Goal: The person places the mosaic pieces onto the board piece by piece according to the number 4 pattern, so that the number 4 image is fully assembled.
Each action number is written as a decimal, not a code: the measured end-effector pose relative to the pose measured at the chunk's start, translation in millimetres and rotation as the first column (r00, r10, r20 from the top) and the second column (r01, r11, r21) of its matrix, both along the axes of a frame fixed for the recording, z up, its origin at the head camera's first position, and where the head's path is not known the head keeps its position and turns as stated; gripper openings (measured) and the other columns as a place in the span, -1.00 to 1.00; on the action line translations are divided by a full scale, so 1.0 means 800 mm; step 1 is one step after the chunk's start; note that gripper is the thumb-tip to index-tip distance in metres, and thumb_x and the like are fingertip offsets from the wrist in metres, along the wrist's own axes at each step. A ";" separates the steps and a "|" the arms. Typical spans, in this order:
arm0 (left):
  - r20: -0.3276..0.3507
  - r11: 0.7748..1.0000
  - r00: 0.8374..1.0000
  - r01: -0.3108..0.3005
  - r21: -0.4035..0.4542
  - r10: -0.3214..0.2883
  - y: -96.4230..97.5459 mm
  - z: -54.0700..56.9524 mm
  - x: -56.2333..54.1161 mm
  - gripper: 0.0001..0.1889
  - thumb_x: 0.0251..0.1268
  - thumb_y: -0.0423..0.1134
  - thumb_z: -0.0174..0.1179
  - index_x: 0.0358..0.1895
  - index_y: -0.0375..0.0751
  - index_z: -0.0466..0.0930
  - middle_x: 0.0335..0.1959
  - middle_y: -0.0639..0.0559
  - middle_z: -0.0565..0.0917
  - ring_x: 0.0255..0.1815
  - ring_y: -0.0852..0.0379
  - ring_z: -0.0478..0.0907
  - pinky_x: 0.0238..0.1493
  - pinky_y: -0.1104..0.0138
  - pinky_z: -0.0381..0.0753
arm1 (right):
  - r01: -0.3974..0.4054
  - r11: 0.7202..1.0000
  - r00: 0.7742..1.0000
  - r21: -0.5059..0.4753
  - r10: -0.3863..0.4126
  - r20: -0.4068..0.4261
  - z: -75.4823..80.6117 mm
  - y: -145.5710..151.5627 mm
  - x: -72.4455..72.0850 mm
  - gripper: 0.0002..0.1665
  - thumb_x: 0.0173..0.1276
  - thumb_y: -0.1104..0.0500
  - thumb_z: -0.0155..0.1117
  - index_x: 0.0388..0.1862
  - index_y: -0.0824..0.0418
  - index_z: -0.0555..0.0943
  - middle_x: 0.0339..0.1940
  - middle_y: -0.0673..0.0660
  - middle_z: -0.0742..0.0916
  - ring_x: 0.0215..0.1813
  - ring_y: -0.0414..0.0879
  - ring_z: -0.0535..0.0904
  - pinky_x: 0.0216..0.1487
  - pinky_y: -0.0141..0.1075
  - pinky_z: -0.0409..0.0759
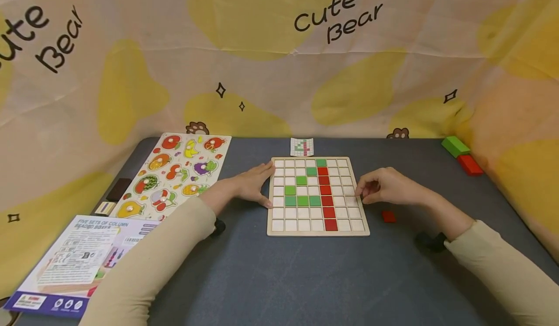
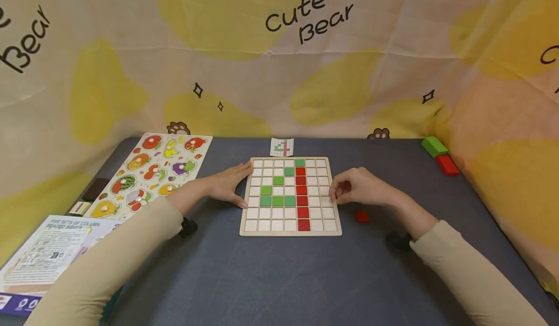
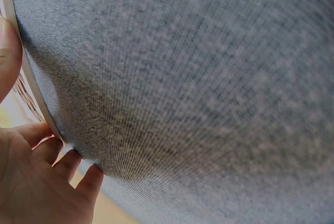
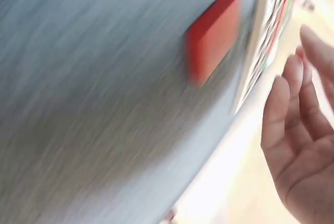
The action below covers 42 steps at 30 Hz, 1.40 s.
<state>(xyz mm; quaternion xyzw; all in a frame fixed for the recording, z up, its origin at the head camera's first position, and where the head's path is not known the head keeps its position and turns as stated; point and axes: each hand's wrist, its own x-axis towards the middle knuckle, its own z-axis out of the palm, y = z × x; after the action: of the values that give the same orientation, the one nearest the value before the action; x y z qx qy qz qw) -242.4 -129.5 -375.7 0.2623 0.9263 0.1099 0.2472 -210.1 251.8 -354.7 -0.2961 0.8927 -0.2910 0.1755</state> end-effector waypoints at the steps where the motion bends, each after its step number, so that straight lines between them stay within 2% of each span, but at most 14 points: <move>1: -0.001 1.000 1.000 0.001 -0.002 -0.001 0.000 0.000 0.000 0.19 0.14 0.18 0.37 0.62 -0.21 -0.26 0.67 -0.11 -0.29 0.69 -0.17 -0.28 0.63 -0.09 -0.08 | -0.014 1.000 1.000 0.000 0.014 0.012 0.000 0.008 -0.002 -0.83 0.18 0.26 0.47 -0.24 0.08 0.74 -0.39 -0.02 0.72 -0.32 -0.27 0.57 -0.25 -0.43 0.61; 6: 0.000 1.000 1.000 0.002 -0.004 -0.002 -0.001 0.000 0.000 0.18 0.14 0.18 0.36 0.62 -0.20 -0.26 0.67 -0.11 -0.30 0.69 -0.17 -0.28 0.63 -0.10 -0.08 | -0.103 0.995 0.988 0.016 0.101 0.113 -0.002 0.044 -0.009 -0.66 0.17 0.38 0.40 -0.15 0.02 0.74 -0.18 0.04 0.71 -0.20 -0.12 0.56 -0.17 -0.40 0.59; 11: 0.002 1.000 1.000 -0.003 0.000 0.003 -0.001 0.000 0.000 0.19 0.14 0.18 0.37 0.62 -0.20 -0.26 0.67 -0.10 -0.29 0.69 -0.17 -0.28 0.62 -0.12 -0.07 | -0.123 0.992 0.968 0.034 0.113 0.226 -0.007 0.064 -0.012 -0.48 0.01 0.50 0.34 -0.13 0.00 0.76 -0.14 0.10 0.62 -0.18 -0.04 0.45 -0.24 -0.39 0.50; 15: -0.001 1.000 1.000 -0.004 -0.002 0.004 -0.001 0.001 0.000 0.19 0.13 0.18 0.37 0.62 -0.19 -0.26 0.67 -0.10 -0.29 0.69 -0.17 -0.28 0.61 -0.14 -0.05 | -0.121 0.992 0.957 0.026 0.110 0.270 -0.013 0.072 -0.012 -0.48 -0.09 0.48 0.41 -0.15 0.03 0.78 -0.15 0.11 0.56 -0.20 -0.05 0.37 -0.29 -0.40 0.44; 18: -0.004 1.000 1.000 -0.004 -0.001 0.004 0.000 0.001 -0.001 0.19 0.13 0.18 0.37 0.62 -0.19 -0.25 0.67 -0.10 -0.29 0.69 -0.16 -0.28 0.60 -0.15 -0.04 | -0.123 0.992 0.956 0.009 0.116 0.269 -0.016 0.073 -0.011 -0.55 -0.10 0.37 0.52 -0.16 0.04 0.79 -0.16 0.12 0.55 -0.20 -0.06 0.34 -0.28 -0.40 0.43; 21: -0.003 1.000 1.000 -0.005 0.001 0.005 0.000 0.001 -0.001 0.19 0.13 0.18 0.37 0.62 -0.19 -0.25 0.67 -0.10 -0.29 0.69 -0.16 -0.28 0.60 -0.17 -0.04 | -0.119 0.993 0.961 0.016 0.111 0.254 -0.017 0.071 -0.010 -0.61 -0.10 0.22 0.59 -0.20 0.02 0.79 -0.16 0.11 0.56 -0.21 -0.08 0.35 -0.22 -0.38 0.42; 25: 0.000 1.000 1.000 -0.006 0.005 0.006 -0.001 0.002 0.000 0.19 0.13 0.17 0.38 0.62 -0.21 -0.25 0.67 -0.11 -0.28 0.69 -0.16 -0.28 0.59 -0.18 -0.04 | -0.113 0.991 0.977 0.069 0.098 0.189 -0.019 0.067 -0.010 -0.65 -0.09 0.08 0.62 -0.26 -0.07 0.73 -0.23 0.03 0.59 -0.24 -0.16 0.41 -0.21 -0.38 0.44; 31: -0.002 1.000 1.000 -0.005 -0.002 0.005 0.000 0.003 0.001 0.19 0.14 0.17 0.37 0.62 -0.21 -0.25 0.67 -0.11 -0.28 0.69 -0.17 -0.28 0.60 -0.17 -0.04 | -0.022 0.994 0.994 0.109 0.010 0.109 -0.017 0.054 -0.017 -0.75 0.02 0.07 0.59 -0.42 0.01 0.63 -0.45 -0.07 0.67 -0.40 -0.26 0.53 -0.35 -0.40 0.52; 37: -0.001 1.000 1.000 -0.011 -0.007 0.011 0.000 0.004 0.001 0.19 0.13 0.17 0.38 0.62 -0.19 -0.26 0.67 -0.09 -0.30 0.69 -0.15 -0.29 0.61 -0.16 -0.06 | 0.108 0.993 0.994 0.043 -0.108 -0.006 -0.014 0.023 -0.022 -0.82 0.16 0.09 0.52 -0.41 0.06 0.64 -0.52 -0.04 0.72 -0.46 -0.23 0.57 -0.38 -0.41 0.52; 42: -0.005 1.000 1.000 -0.011 -0.009 0.011 0.002 0.002 0.001 0.20 0.12 0.18 0.38 0.62 -0.19 -0.27 0.67 -0.09 -0.30 0.69 -0.15 -0.29 0.62 -0.12 -0.06 | 0.123 0.992 0.991 -0.038 -0.125 -0.056 -0.011 -0.011 -0.021 -0.89 0.23 0.11 0.46 -0.40 0.05 0.67 -0.51 -0.01 0.76 -0.45 -0.20 0.59 -0.39 -0.41 0.50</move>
<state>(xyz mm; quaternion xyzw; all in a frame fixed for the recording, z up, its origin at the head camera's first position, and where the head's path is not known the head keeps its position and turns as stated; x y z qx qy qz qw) -241.9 -128.1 -374.0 0.2562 0.9289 0.1066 0.2452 -227.1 242.7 -363.4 -0.2514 0.9089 -0.3079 0.1257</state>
